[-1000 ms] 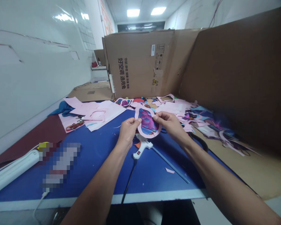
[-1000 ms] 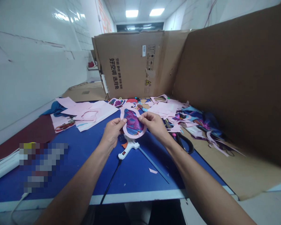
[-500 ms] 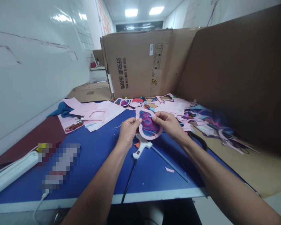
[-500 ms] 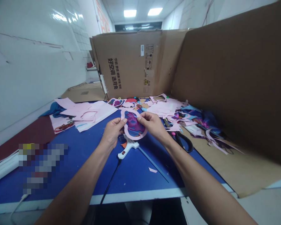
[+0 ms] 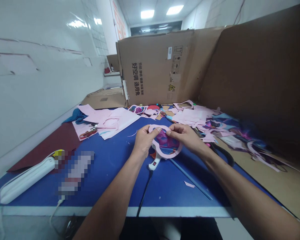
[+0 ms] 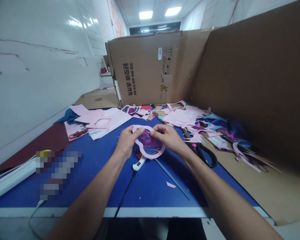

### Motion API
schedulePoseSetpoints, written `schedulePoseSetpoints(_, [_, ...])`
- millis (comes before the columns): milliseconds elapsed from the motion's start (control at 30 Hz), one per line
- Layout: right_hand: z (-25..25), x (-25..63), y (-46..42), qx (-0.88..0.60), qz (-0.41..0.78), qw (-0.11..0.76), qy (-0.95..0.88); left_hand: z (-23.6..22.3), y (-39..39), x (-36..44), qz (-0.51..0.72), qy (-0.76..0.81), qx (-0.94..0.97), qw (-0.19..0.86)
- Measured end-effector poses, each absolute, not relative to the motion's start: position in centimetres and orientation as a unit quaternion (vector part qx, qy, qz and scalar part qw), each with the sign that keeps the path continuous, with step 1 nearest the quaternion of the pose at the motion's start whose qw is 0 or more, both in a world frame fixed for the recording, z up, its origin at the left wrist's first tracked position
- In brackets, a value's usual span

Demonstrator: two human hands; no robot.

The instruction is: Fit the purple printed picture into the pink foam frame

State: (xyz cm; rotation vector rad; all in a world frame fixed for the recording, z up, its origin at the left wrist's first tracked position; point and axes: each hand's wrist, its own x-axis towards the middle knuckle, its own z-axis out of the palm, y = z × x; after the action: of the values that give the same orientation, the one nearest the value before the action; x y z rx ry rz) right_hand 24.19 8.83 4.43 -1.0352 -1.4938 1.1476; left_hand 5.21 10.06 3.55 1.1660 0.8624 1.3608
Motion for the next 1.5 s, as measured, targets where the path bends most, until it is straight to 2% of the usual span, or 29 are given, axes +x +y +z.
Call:
schedulePoseSetpoints(167, [4.5, 24.0, 8.6, -0.420, 0.484, 0.453, -0.619, 3.4, 10.0, 5.2, 0.577, 0.378, 0.489, 0.533])
schedulePoseSetpoints(700, [4.4, 24.0, 9.0, -0.442, 0.453, 0.458, -0.624, 3.1, 10.1, 5.1, 0.561, 0.386, 0.491, 0.543])
schedulePoseSetpoints(1200, [4.3, 24.6, 9.3, -0.450, 0.422, 0.517, -0.593, 3.3, 10.7, 4.6, 0.601, 0.380, 0.450, 0.540])
schedulePoseSetpoints(1400, [4.3, 24.7, 9.4, -0.437, 0.449, 0.502, -0.596, 3.5, 10.9, 4.4, 0.630, 0.385, 0.412, 0.534])
schedulePoseSetpoints(1500, [4.2, 25.0, 9.6, -0.448, 0.435, 0.532, -0.572, 3.9, 10.6, 4.2, 0.614, 0.399, 0.408, 0.545])
